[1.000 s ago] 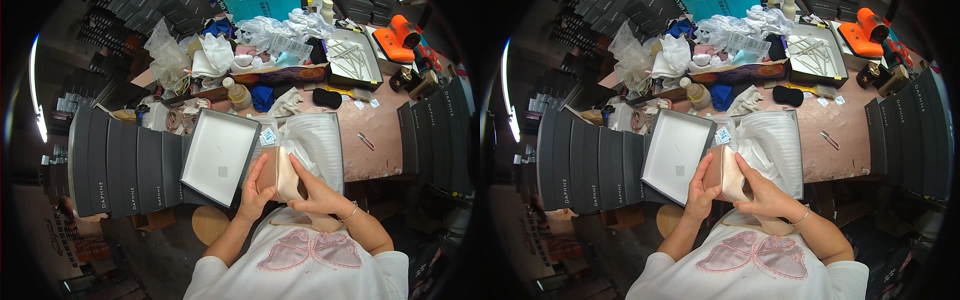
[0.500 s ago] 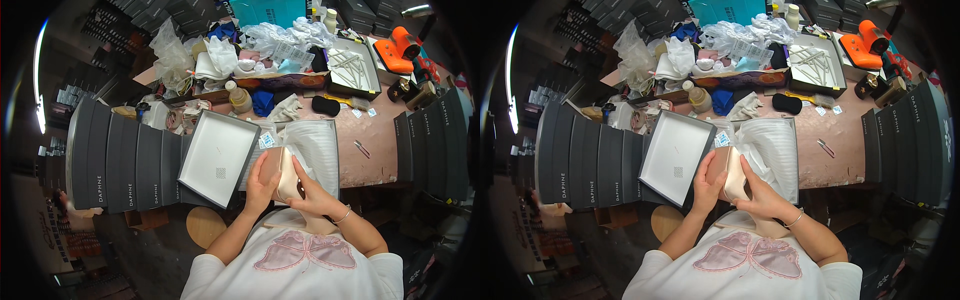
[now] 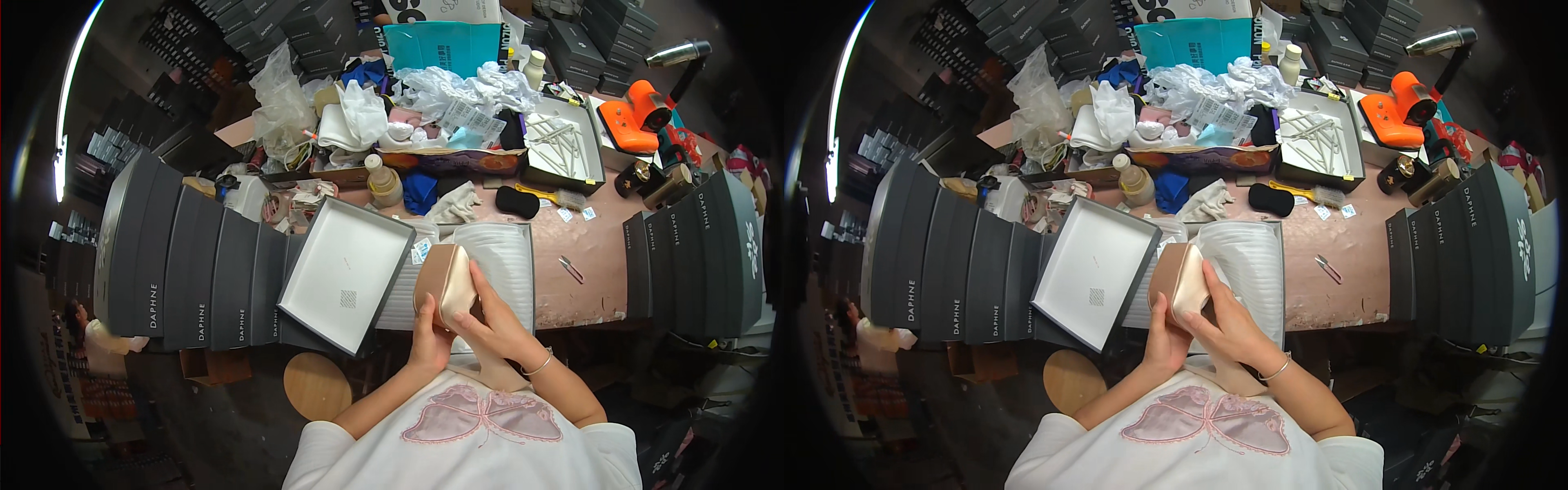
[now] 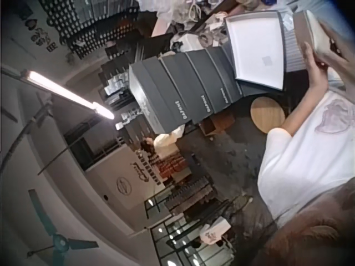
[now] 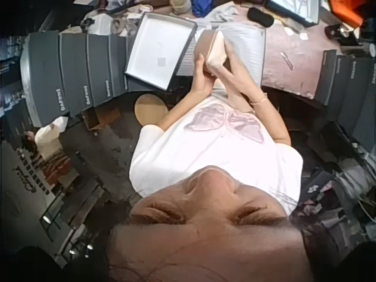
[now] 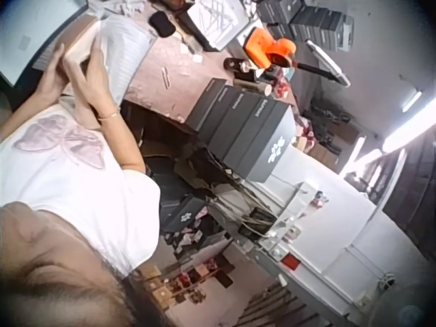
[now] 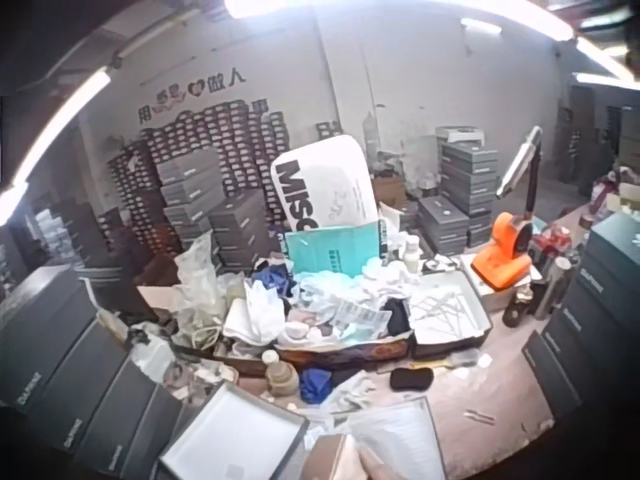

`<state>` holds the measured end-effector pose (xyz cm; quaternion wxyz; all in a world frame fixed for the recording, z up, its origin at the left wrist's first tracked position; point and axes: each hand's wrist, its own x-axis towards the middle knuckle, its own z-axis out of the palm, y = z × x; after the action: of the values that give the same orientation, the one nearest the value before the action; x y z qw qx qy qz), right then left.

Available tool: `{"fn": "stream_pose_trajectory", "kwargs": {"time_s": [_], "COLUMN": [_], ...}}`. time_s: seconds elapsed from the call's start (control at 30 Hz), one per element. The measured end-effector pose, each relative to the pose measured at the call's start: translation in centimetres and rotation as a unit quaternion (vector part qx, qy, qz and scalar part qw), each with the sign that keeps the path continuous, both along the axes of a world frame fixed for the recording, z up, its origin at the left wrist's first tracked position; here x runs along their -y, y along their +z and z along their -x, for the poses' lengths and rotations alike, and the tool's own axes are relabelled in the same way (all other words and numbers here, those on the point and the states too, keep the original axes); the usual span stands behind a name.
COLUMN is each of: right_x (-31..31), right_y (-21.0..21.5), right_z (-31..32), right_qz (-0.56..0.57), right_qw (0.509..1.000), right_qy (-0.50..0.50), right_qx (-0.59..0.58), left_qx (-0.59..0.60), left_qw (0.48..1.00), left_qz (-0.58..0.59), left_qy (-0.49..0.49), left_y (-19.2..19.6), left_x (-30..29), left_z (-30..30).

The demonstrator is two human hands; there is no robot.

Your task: Inspecting and wiping down a pair of high-heeled shoes before placing them in a box.

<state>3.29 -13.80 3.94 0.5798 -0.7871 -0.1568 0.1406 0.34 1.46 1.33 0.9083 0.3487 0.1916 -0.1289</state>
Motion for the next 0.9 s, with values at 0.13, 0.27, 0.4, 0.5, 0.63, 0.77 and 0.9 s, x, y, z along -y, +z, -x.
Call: {"fn": "stream_pose_trajectory", "kwargs": {"time_s": [0.13,0.27,0.4,0.5,0.63,0.77,0.9], "right_x": [0.5,-0.6,-0.6,-0.4,-0.1,-0.5,1.1], "right_y": [2.7,1.4,-1.8,-2.4,-3.7,-6.0,-4.7], "right_z": [-0.5,-2.2,-3.5,-3.3,-2.6,-1.9,-0.3], "right_qz": [0.068,0.207,0.193,0.171,0.23,0.224,0.129], "right_qw": [0.995,0.927,0.874,0.859,0.869,0.904,0.958], "right_qy": [-0.006,0.018,0.046,0.051,0.068,0.051,0.042], "right_qx": [0.069,0.313,0.444,0.48,0.433,0.361,0.253], "left_qx": [-0.103,-0.084,-0.106,-0.107,-0.196,-0.156,-0.145], "left_qw": [0.992,0.993,0.994,0.994,0.98,0.987,0.988], "left_qz": [0.063,0.078,0.02,0.01,0.002,-0.02,-0.025], "left_qy": [-0.029,-0.033,0.033,0.022,0.036,0.025,0.043], "left_y": [-0.5,-0.9,-1.4,-2.0,-1.6,-3.1,-4.4], "left_x": [-1.1,-0.6,-0.2,-0.8,-0.1,-0.9,-1.2], "left_z": [-3.0,-2.9,-0.3,0.1,0.9,1.1,0.3]}}
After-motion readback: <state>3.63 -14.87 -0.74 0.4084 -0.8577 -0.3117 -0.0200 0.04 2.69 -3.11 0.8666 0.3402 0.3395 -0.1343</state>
